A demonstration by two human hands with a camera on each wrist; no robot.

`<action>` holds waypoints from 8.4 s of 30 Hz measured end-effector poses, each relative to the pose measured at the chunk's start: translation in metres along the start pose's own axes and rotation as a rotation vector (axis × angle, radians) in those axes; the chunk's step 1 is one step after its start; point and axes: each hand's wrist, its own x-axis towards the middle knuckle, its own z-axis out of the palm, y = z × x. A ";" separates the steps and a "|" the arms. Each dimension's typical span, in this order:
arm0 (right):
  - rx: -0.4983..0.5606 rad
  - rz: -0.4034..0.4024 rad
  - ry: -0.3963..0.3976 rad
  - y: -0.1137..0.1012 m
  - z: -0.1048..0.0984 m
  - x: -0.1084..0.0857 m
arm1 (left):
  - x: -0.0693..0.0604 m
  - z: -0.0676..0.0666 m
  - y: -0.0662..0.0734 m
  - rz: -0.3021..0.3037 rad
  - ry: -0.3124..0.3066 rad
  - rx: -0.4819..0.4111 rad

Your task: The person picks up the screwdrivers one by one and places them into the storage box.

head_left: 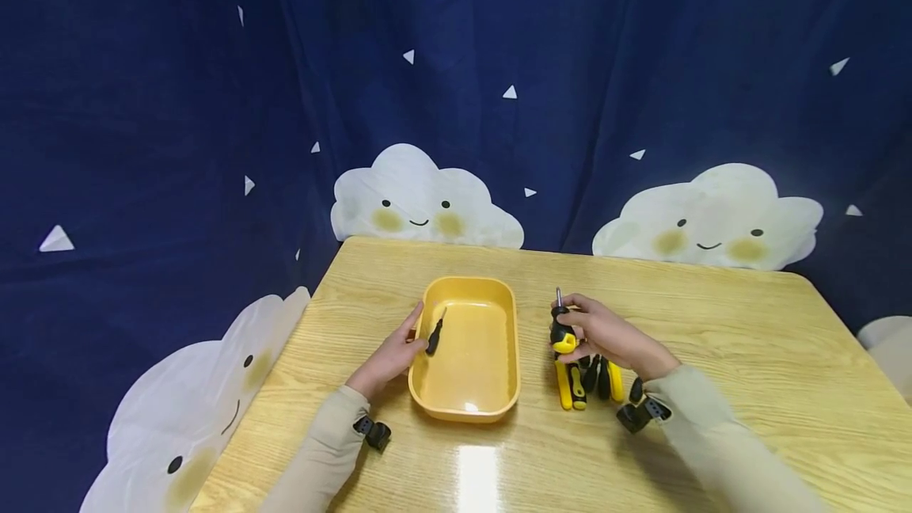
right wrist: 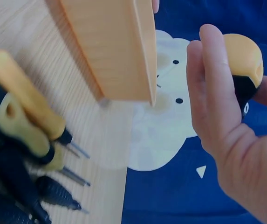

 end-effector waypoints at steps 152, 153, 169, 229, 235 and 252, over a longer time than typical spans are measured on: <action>-0.321 0.129 0.244 0.020 0.126 0.135 | 0.006 0.003 -0.013 0.045 0.032 0.062; -0.323 0.124 0.229 0.017 0.127 0.133 | 0.007 0.003 -0.013 0.047 0.033 0.063; -0.532 0.013 0.179 -0.028 0.104 0.099 | 0.006 0.001 -0.012 0.024 0.034 0.075; -1.077 0.092 0.407 0.045 -0.056 -0.031 | 0.004 0.001 -0.012 0.032 0.033 0.104; -1.082 0.148 0.417 0.055 -0.062 -0.046 | 0.005 0.002 -0.012 0.019 0.047 0.091; -1.061 0.231 0.403 0.076 -0.065 -0.057 | 0.005 0.002 -0.012 0.023 0.048 0.109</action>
